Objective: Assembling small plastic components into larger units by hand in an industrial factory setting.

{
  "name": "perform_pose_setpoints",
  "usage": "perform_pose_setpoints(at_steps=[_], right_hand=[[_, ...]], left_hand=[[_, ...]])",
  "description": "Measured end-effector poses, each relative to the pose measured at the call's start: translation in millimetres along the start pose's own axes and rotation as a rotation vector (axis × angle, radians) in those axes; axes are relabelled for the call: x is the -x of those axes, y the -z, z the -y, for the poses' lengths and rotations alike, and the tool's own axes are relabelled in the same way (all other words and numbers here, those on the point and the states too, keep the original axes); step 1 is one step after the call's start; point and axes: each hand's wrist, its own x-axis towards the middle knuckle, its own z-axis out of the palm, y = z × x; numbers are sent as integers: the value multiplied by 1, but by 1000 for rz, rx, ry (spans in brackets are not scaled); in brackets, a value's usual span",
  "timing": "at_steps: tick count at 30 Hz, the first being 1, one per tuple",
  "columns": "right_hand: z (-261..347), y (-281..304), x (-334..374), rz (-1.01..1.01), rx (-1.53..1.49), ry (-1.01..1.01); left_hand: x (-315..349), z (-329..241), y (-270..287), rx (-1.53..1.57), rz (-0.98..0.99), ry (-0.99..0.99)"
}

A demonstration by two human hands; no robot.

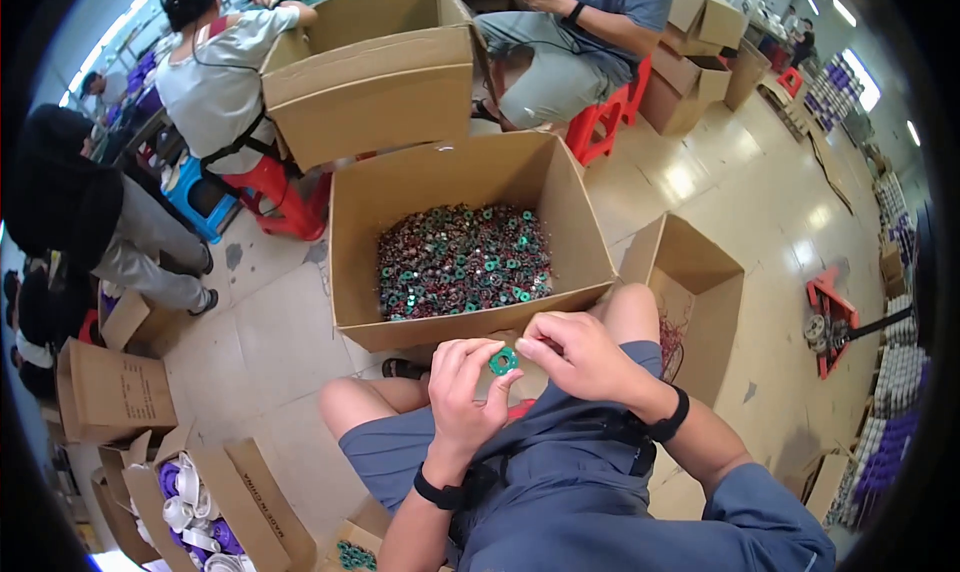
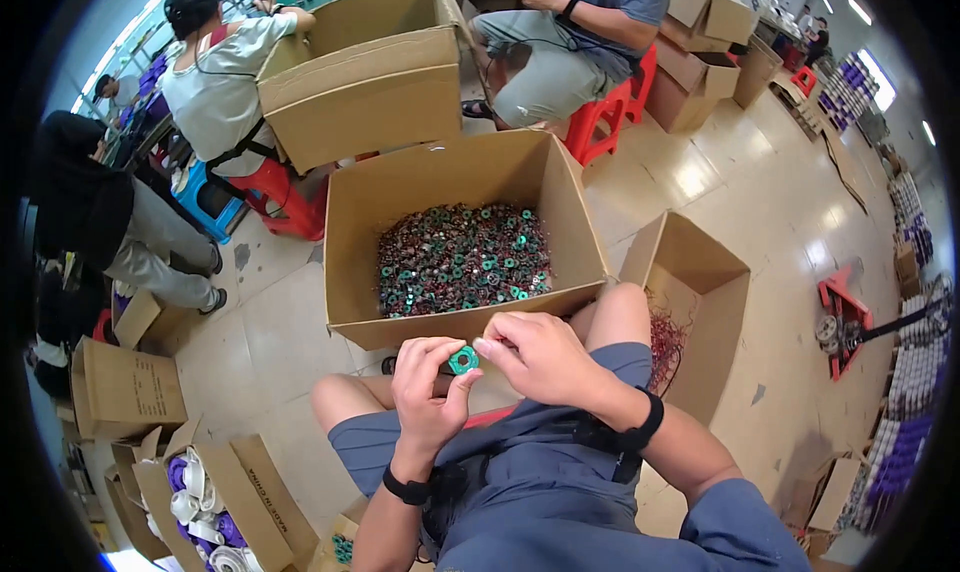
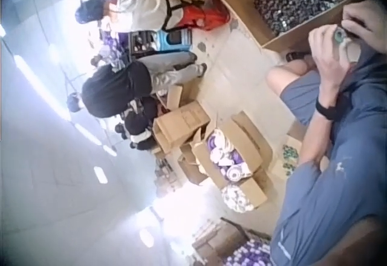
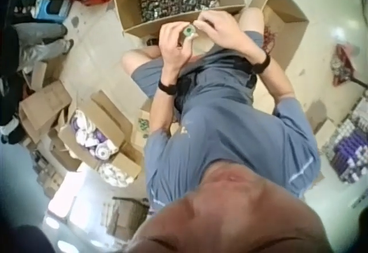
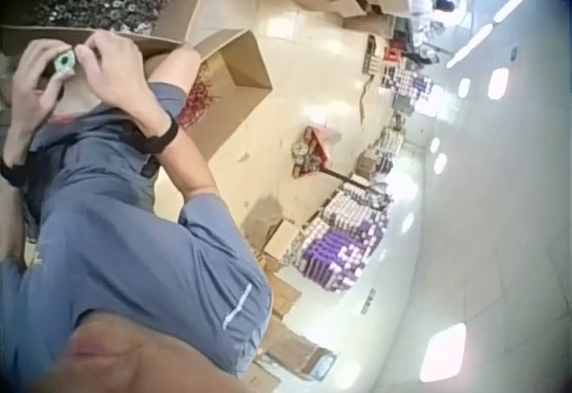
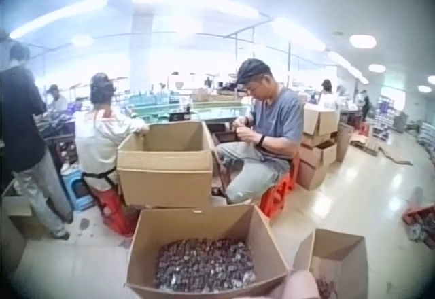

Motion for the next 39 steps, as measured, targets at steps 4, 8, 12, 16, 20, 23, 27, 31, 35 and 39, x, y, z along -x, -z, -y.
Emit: perform_pose_setpoints(at_steps=[4, 8, 12, 16, 20, 23, 27, 31, 35, 39], right_hand=[[5, -3, -6, 1, -82, -20], [8, -2, -4, 43, -37, -20], [14, 0, -3, 95, -107, -111], [8, -10, -3, -26, -77, 2], [8, -16, 2, -80, -99, 116], [4, -10, -4, 24, -205, -69], [9, -12, 2, 17, -239, 3], [4, -14, -3, 58, -344, -149], [-4, -15, -5, -4, -270, -27], [-4, -20, -2, 33, -399, -111]], left_hand=[[5, 6, 6, -35, -7, 9], [6, 3, 7, -44, 9, 1], [6, -1, 8, -42, -10, -13], [7, -4, 7, -25, 18, -14], [4, -3, 10, -41, -9, 28], [7, -5, 7, 11, 9, 38], [5, -3, 9, -14, -36, 48], [8, -1, 8, 11, -14, 74], [4, 2, 4, -9, -61, 111], [11, 4, 0, -10, -25, 106]])
